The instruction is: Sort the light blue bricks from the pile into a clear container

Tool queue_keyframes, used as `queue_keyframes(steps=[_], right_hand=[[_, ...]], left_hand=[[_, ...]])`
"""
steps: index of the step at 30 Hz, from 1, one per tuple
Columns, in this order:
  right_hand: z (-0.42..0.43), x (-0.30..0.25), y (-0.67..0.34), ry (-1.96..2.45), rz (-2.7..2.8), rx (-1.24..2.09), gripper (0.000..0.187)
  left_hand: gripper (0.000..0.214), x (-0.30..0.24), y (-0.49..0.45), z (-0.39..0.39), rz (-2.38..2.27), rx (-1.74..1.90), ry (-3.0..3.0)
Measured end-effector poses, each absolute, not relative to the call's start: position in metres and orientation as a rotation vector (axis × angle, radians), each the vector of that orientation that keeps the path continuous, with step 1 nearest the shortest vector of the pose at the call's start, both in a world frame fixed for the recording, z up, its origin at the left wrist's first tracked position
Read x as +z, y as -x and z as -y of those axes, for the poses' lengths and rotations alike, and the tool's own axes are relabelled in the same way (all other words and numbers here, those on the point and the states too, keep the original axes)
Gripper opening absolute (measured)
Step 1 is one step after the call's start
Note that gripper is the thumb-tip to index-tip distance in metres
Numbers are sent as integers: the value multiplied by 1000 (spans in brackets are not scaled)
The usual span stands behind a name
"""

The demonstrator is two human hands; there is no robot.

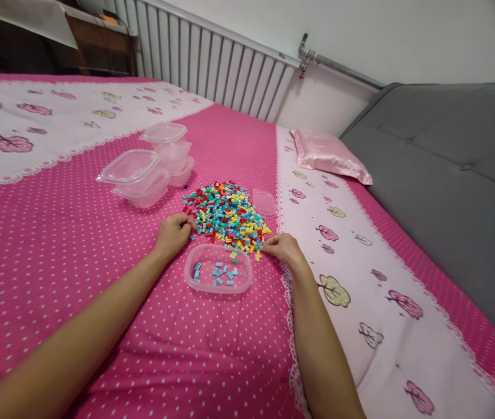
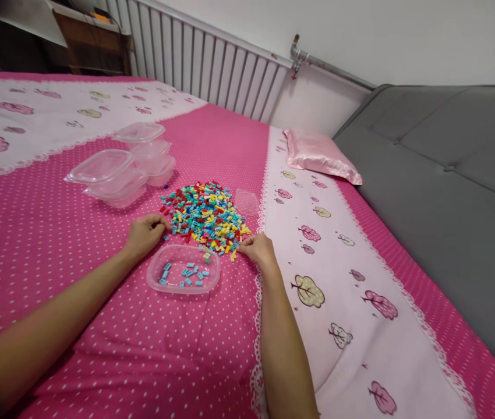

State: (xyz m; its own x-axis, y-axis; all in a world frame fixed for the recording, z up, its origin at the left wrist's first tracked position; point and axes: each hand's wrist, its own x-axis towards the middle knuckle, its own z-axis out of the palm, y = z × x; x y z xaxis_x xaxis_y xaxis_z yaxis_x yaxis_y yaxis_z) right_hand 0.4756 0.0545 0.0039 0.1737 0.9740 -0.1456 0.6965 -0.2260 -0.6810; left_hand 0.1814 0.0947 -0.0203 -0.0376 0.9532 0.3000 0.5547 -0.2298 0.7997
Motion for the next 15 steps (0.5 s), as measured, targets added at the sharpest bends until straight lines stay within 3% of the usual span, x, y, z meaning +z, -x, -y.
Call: queue_keyframes(steps=[6,11,15], right_hand=[[-52,8,-477,1942,1494,916,8],[-52,13,-487,1485,1052,1402,19],[-56,19,-489,1130,638,1543,13]], left_hand=[[23,-22,-181,-95,-1569,1200,-1803],[23,-22,-181,-95,-1562,1205,-1808],[22,-21,-181,-95,-1559,1211,-1806]])
